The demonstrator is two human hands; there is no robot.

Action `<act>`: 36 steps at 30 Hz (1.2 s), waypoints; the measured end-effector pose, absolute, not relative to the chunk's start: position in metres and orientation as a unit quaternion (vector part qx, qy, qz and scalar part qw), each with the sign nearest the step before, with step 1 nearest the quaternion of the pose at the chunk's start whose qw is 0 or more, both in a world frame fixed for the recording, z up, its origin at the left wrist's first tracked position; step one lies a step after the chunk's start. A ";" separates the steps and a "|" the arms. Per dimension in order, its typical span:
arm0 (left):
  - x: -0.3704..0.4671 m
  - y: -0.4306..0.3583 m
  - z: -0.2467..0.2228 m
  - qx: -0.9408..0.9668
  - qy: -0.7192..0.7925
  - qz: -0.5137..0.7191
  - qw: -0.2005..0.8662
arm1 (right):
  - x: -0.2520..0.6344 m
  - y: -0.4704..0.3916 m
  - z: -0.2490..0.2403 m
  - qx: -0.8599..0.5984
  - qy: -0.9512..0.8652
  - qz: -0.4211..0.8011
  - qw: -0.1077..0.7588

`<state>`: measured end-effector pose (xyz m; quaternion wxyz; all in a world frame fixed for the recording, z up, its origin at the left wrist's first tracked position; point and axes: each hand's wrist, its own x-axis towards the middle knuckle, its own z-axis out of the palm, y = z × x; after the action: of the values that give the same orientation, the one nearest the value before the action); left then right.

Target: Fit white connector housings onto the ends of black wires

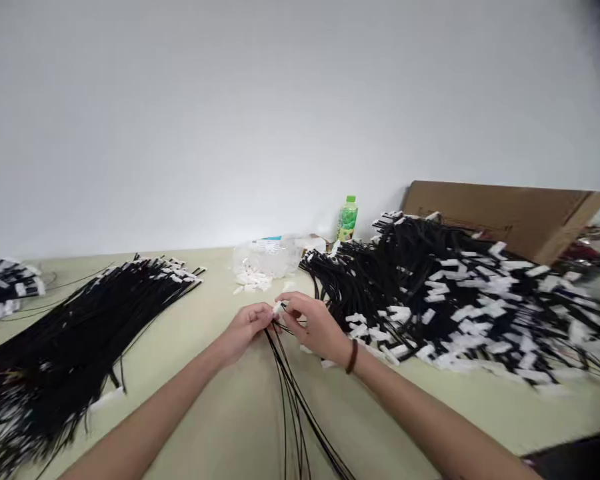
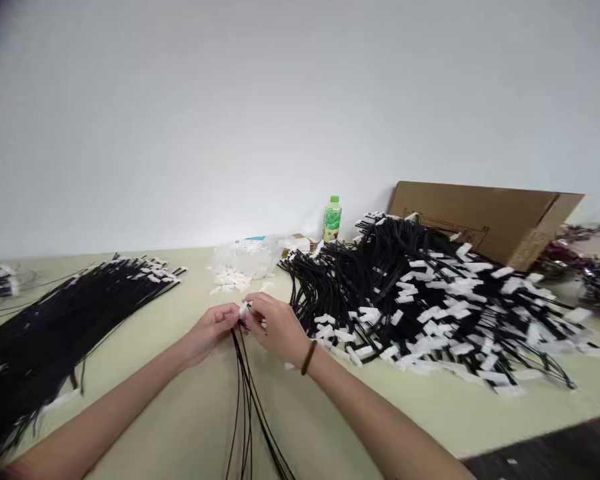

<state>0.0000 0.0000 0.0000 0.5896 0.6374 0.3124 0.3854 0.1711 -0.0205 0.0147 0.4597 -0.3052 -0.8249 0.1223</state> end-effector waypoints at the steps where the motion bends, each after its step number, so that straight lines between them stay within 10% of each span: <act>1: 0.000 0.000 0.000 0.636 0.313 0.386 0.590 | 0.172 -0.020 0.015 -0.305 -0.826 0.121 0.459; 36: 0.002 -0.003 0.005 0.639 0.318 0.380 0.588 | 0.176 -0.020 0.014 -0.320 -0.833 0.084 0.444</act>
<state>0.0019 -0.0026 0.0050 0.5884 0.6391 0.3179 0.3798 0.1764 -0.0200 0.0138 0.4443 -0.3195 -0.8327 0.0840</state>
